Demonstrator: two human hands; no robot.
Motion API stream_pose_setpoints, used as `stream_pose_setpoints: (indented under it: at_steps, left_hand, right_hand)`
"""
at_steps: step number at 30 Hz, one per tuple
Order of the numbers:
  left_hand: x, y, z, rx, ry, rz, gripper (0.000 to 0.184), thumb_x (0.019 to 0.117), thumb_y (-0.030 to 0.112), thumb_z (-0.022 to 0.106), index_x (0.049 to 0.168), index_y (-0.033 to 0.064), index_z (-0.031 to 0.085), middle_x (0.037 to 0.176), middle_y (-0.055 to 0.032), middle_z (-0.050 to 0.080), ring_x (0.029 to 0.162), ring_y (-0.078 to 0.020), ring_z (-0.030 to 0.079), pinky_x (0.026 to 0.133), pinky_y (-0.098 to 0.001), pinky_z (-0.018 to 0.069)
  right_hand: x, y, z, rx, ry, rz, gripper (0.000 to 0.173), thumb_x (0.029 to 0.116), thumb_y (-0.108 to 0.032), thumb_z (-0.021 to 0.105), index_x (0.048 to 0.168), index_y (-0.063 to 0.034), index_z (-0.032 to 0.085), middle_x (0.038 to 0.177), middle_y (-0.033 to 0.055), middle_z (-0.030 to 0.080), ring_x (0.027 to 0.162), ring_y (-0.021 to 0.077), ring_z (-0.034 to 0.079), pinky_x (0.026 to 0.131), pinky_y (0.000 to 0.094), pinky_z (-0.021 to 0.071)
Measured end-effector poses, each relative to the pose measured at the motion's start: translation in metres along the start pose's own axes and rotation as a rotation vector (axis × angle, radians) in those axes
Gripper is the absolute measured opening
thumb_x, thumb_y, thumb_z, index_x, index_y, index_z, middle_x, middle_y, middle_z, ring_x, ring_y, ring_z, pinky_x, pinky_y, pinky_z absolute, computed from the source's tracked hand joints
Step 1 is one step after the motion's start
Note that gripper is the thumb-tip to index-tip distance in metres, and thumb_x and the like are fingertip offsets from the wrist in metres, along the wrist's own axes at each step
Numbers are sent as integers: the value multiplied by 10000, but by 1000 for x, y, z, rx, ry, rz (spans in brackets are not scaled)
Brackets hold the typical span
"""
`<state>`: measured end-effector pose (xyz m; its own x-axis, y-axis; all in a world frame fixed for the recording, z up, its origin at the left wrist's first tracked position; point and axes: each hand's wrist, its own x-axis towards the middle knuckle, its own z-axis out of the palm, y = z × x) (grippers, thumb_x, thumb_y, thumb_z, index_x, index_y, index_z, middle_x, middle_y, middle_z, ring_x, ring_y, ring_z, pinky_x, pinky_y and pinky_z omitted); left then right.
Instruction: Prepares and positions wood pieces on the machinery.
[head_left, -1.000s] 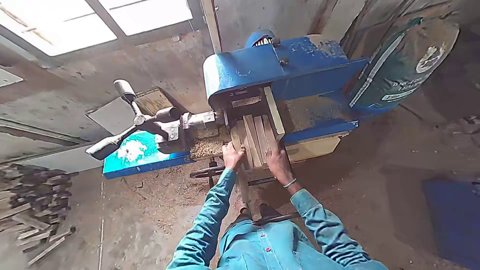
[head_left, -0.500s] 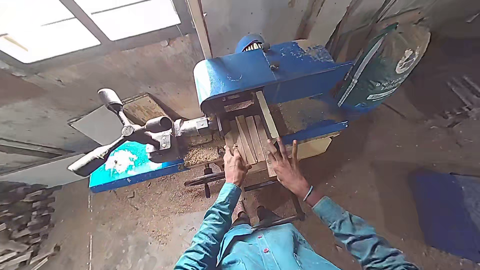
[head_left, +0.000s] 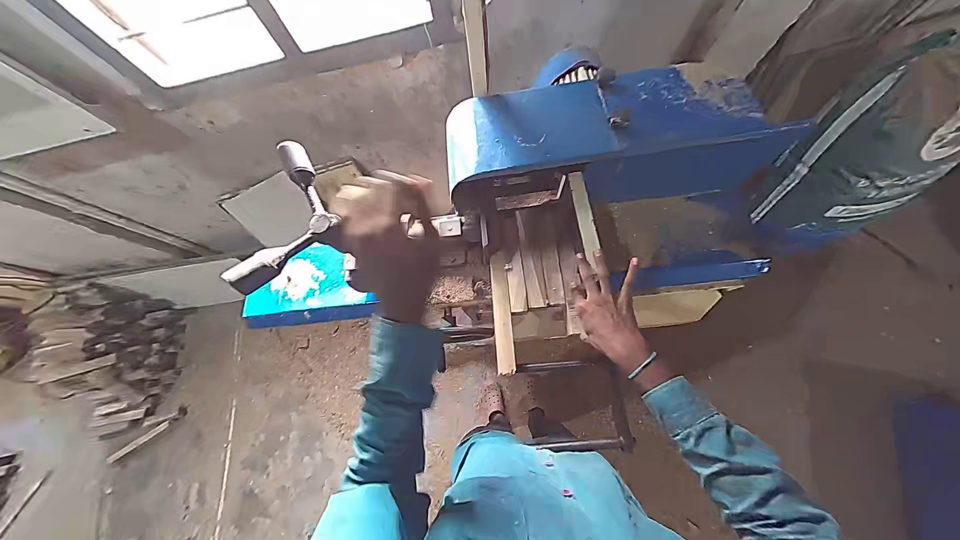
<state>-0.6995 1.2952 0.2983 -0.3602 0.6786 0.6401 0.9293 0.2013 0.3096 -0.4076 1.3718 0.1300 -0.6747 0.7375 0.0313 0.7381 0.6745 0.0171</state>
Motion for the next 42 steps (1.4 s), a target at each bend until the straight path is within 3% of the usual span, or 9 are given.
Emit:
stream_pose_setpoints:
  at_steps: [7,11,13,15,20,24,29,34,42]
  left_hand:
    - [-1,-161,-38,549,-468,-668,803,1013,681,331,1217,-16,675,1363,-313,587,1365,-491,484,1104,-703,331]
    - [-29,-78,-59,306,-553,-462,790,973,698,469,1046,-51,711,991,-345,672,964,-536,655,810,-723,482]
    - [-61,-33,-26,-29,-528,-226,571,989,556,568,786,36,688,648,-117,622,575,-269,618,545,-495,507]
    - [-93,13,27,-244,-648,-51,371,920,439,735,1030,85,763,915,-62,746,830,-203,724,768,-453,608]
    - [-113,88,153,-30,-967,197,997,784,447,849,1583,79,380,1656,-128,339,1560,-337,218,1227,-642,135]
    - [-97,91,201,71,-924,324,706,713,422,872,1300,88,668,1434,-126,600,1515,-351,318,1239,-641,85]
    - [-76,97,201,39,-961,356,1194,505,331,994,1520,135,396,1246,-154,700,1375,-359,519,1239,-614,121]
    - [-44,91,225,-14,-960,302,885,796,251,835,1553,133,393,1100,-199,730,1115,-394,677,1213,-653,189]
    - [-20,74,243,6,-962,299,887,814,272,811,1570,222,351,1135,-175,725,1124,-361,675,1227,-652,136]
  right_hand:
    - [6,2,-1,-16,34,1,271,842,-108,798,1072,29,750,1683,216,234,1570,461,93,1104,864,7]
    - [18,5,0,0,4,40,277,886,-137,765,1118,12,742,1693,212,201,1578,447,53,1091,875,0]
    - [25,7,0,-2,-7,62,297,889,-143,764,1149,0,740,1694,203,206,1579,443,61,1096,869,3]
    - [30,9,1,-16,-1,54,275,890,-155,765,1110,8,745,1691,213,206,1571,457,84,1104,864,10]
    - [44,11,-17,128,54,26,198,865,-38,770,1055,17,754,1677,230,238,1553,483,136,1140,831,-1]
    - [51,9,-27,114,25,38,112,836,-2,787,945,-18,764,1627,257,324,1499,533,231,1134,825,30]
    - [54,15,-2,46,89,120,416,913,-114,723,1319,-42,667,1723,155,143,1586,426,29,1169,780,-71]
    - [60,18,0,25,24,124,291,880,-191,771,1158,-103,768,1696,194,211,1578,453,19,1115,844,-42]
    - [46,4,-32,149,-37,123,171,938,-68,703,1090,-20,766,1703,211,172,1572,470,40,1137,823,-17]
